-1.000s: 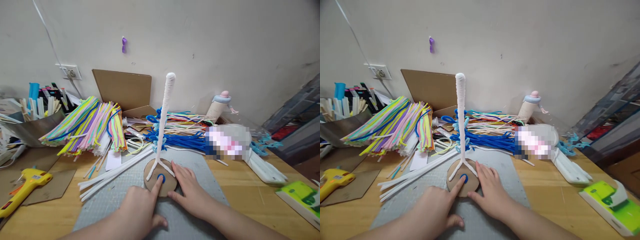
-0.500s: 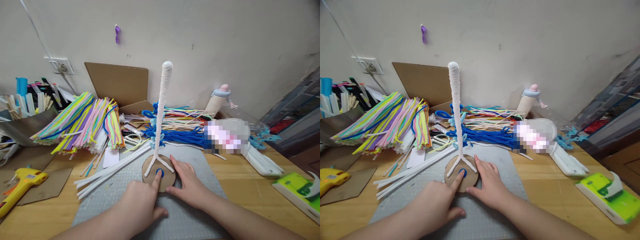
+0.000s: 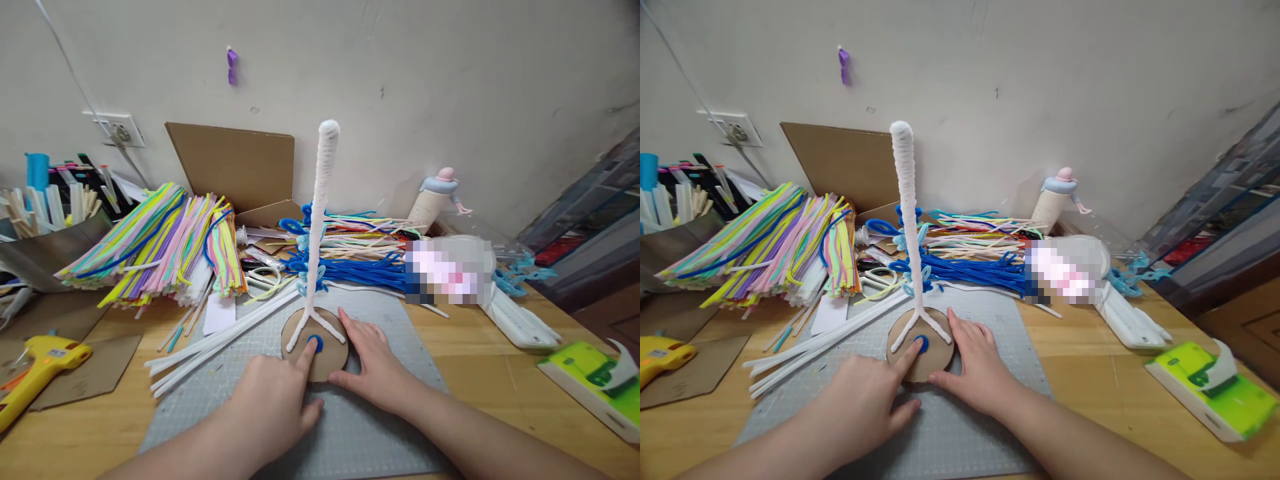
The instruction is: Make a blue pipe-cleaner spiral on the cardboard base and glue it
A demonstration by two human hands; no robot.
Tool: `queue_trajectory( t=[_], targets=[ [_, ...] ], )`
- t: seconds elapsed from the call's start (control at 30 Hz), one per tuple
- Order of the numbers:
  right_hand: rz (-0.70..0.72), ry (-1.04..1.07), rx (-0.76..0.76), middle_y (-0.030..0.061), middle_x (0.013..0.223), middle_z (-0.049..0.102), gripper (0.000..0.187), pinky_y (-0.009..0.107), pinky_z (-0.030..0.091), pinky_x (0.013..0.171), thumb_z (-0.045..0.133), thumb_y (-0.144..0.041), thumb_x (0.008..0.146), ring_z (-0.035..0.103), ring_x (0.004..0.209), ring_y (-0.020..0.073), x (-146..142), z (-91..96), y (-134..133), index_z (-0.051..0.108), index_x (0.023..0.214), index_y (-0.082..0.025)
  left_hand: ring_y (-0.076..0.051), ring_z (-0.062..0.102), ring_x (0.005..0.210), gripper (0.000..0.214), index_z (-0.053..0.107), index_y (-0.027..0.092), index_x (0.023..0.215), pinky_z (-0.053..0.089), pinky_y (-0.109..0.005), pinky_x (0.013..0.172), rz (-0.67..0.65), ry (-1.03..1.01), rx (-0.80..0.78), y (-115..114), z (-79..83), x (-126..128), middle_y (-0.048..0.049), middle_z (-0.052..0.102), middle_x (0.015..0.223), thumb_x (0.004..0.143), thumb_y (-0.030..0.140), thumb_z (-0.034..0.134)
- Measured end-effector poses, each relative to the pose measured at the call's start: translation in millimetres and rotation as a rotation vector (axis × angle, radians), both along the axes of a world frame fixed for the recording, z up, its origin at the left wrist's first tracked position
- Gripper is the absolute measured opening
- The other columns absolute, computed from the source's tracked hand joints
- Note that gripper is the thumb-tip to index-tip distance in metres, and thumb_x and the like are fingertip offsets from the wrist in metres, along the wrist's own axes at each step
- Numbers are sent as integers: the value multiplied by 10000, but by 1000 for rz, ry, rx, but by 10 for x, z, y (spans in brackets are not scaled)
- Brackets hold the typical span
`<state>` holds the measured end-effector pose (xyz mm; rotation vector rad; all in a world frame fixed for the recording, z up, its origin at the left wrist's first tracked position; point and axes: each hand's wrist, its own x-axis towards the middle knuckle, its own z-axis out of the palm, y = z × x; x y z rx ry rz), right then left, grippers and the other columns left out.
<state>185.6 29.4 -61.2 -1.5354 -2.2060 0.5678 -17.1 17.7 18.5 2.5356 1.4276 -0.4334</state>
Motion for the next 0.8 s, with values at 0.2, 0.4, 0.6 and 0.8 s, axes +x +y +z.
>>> queue_trajectory(
  t=[0.2, 0.4, 0.6, 0.8],
  targets=[
    [-11, -8, -1, 123, 1411, 396, 1076, 469, 209, 1045, 661, -580, 681, 345, 1284, 288, -12, 17, -5, 25, 1476, -230, -326, 676, 794, 730, 260, 136, 1437, 496, -413, 672, -16, -1, 20, 7, -9, 0, -166, 712, 863, 810, 467, 430],
    [-16, -6, -17, 124, 1401, 408, 1097, 481, 208, 1041, 668, -567, 679, 353, 1278, 293, -29, 47, -6, -6, 1475, -227, -316, 677, 793, 743, 244, 128, 1442, 501, -406, 674, -31, -29, 24, 35, -15, -3, -158, 712, 875, 798, 453, 425],
    [-11, 3, -15, 147, 1400, 407, 1094, 484, 214, 1034, 637, -621, 683, 354, 1278, 310, -27, 46, 2, 3, 1477, -216, -334, 675, 800, 740, 272, 143, 1436, 507, -429, 679, -62, -91, 22, 60, -27, -69, -147, 714, 887, 776, 423, 455],
    [-15, 4, -18, 140, 1400, 407, 1113, 484, 207, 1034, 664, -593, 669, 351, 1280, 309, -33, 38, 4, -10, 1475, -226, -316, 680, 781, 741, 309, 189, 1422, 508, -390, 661, -110, -170, 27, 100, -57, -148, -120, 718, 902, 744, 420, 501]
  ],
)
